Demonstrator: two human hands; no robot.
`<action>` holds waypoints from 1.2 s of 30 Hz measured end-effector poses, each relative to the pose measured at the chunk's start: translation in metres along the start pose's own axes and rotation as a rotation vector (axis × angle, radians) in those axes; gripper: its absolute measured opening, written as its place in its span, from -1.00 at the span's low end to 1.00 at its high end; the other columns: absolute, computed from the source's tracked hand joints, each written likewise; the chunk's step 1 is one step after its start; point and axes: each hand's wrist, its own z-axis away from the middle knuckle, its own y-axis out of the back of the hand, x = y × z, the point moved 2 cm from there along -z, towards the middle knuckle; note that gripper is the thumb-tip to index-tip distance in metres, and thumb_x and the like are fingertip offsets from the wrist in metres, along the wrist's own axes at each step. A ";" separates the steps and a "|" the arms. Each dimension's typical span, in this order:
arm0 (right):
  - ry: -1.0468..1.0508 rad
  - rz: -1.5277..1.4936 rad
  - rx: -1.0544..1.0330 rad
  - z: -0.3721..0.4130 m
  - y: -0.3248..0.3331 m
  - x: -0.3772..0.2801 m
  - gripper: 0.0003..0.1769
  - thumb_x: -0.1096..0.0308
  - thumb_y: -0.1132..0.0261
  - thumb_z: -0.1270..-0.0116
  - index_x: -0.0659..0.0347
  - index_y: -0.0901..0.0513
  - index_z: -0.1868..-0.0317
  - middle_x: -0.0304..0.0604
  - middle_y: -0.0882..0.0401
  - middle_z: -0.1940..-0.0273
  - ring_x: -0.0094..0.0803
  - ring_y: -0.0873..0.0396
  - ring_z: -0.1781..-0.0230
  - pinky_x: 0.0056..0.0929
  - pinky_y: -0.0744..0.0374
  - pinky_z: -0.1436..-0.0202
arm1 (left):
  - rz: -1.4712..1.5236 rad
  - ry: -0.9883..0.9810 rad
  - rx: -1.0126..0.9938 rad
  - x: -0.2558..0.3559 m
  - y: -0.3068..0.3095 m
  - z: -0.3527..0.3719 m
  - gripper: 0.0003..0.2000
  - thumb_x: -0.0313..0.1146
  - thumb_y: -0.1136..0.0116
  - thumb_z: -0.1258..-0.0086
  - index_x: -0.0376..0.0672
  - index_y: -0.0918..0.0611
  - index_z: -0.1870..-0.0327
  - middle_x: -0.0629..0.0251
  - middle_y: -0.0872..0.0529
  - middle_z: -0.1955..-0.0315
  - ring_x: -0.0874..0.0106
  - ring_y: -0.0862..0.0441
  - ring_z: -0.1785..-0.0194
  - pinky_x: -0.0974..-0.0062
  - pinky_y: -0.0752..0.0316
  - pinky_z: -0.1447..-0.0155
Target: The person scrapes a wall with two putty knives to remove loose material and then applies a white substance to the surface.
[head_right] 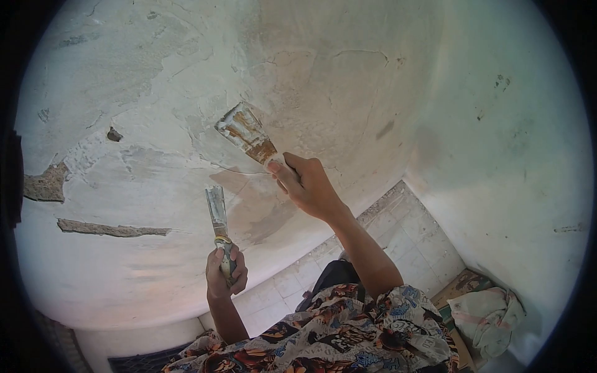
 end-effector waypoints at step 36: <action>0.097 0.122 0.011 0.002 0.008 -0.002 -0.44 -0.07 -0.06 -0.49 0.26 -0.46 0.50 -0.38 -0.33 0.75 -0.69 -0.28 0.83 -0.62 -0.20 0.78 | 0.051 -0.053 -0.024 0.003 0.001 -0.001 -0.62 0.01 0.17 -0.53 -0.17 -0.37 0.28 0.36 -0.27 0.78 0.58 -0.12 0.94 0.60 0.02 0.92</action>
